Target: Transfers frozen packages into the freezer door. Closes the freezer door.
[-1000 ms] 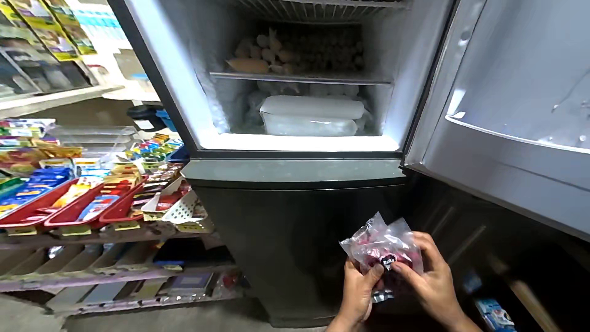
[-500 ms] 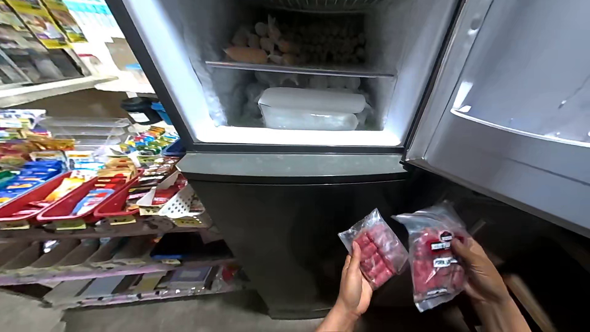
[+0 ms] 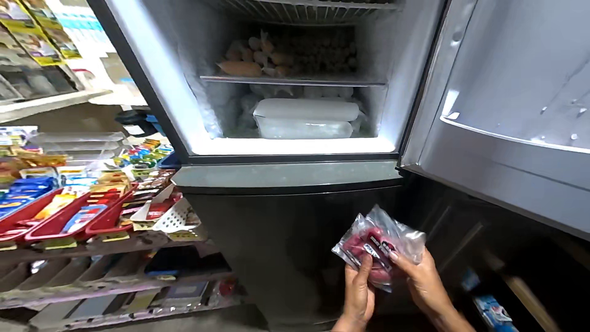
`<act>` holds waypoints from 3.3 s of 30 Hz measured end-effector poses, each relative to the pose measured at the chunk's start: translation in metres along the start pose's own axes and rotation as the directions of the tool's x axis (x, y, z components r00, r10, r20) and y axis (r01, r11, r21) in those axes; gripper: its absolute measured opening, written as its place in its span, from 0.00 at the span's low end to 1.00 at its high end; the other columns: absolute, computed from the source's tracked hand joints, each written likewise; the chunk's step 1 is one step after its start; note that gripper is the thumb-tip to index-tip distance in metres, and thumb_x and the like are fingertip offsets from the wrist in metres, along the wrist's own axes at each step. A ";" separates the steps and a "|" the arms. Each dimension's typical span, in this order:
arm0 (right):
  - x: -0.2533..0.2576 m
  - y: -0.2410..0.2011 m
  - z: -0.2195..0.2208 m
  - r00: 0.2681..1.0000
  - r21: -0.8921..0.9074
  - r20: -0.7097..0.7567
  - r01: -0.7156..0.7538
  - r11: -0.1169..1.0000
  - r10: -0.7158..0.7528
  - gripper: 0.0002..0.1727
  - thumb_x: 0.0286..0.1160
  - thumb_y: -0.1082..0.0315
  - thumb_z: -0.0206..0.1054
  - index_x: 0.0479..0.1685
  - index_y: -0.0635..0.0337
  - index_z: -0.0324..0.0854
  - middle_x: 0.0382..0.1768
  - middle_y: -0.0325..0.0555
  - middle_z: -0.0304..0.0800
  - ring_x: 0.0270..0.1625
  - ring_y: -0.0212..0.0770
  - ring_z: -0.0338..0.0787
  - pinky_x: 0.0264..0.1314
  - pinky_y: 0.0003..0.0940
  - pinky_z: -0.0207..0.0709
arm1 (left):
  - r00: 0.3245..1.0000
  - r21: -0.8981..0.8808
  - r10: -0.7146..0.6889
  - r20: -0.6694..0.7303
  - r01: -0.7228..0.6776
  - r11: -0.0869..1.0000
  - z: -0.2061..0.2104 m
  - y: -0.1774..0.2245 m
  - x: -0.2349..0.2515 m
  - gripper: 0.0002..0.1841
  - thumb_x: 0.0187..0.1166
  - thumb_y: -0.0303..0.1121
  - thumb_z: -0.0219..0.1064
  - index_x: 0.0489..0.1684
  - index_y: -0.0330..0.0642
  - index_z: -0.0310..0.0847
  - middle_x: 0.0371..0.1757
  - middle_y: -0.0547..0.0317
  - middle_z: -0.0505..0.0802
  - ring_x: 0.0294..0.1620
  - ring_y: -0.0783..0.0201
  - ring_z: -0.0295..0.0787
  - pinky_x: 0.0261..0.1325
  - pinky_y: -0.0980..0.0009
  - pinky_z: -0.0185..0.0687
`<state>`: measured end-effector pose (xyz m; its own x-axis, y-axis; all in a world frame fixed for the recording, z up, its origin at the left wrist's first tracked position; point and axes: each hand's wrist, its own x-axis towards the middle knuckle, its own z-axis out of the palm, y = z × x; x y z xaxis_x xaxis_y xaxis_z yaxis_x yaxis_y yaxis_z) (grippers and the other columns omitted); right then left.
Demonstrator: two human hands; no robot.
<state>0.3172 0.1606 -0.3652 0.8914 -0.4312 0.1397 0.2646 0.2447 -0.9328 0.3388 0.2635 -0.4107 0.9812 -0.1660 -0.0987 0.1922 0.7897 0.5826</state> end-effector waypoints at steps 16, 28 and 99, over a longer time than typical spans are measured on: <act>0.031 -0.024 -0.046 0.985 -0.326 0.173 0.065 0.943 -0.007 0.33 0.76 0.59 0.65 0.76 0.72 0.65 0.51 0.41 0.92 0.48 0.31 0.93 0.54 0.30 0.88 | 0.995 -0.038 -0.043 -0.085 0.040 0.998 0.011 0.008 0.012 0.14 0.94 0.32 0.46 0.70 0.41 0.66 0.49 0.52 0.94 0.49 0.59 0.96 0.52 0.62 0.94; 0.011 0.019 -0.041 0.979 -0.584 0.157 0.198 0.787 -0.131 0.26 0.63 0.56 0.76 0.58 0.64 0.87 0.53 0.46 0.91 0.55 0.28 0.91 0.56 0.23 0.87 | 0.990 -0.014 0.136 -0.026 -0.137 0.991 0.020 -0.017 0.009 0.18 0.85 0.20 0.54 0.71 0.35 0.64 0.55 0.53 0.91 0.54 0.65 0.92 0.63 0.65 0.89; 0.084 -0.369 -0.081 0.928 -0.991 0.129 0.133 0.013 0.348 0.12 0.73 0.79 0.71 0.54 0.60 0.90 0.32 0.44 0.96 0.34 0.37 0.93 0.41 0.35 0.87 | 0.964 -0.128 -0.223 0.147 0.242 0.962 0.066 -0.011 0.010 0.10 0.77 0.21 0.59 0.52 0.37 0.79 0.38 0.52 0.97 0.39 0.61 0.97 0.48 0.61 0.95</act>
<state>0.2651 -0.0360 -0.0361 0.9673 -0.2029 -0.1521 -0.2427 -0.9147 -0.3231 0.3455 0.2141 -0.3643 0.9000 -0.4228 -0.1058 0.4245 0.7951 0.4331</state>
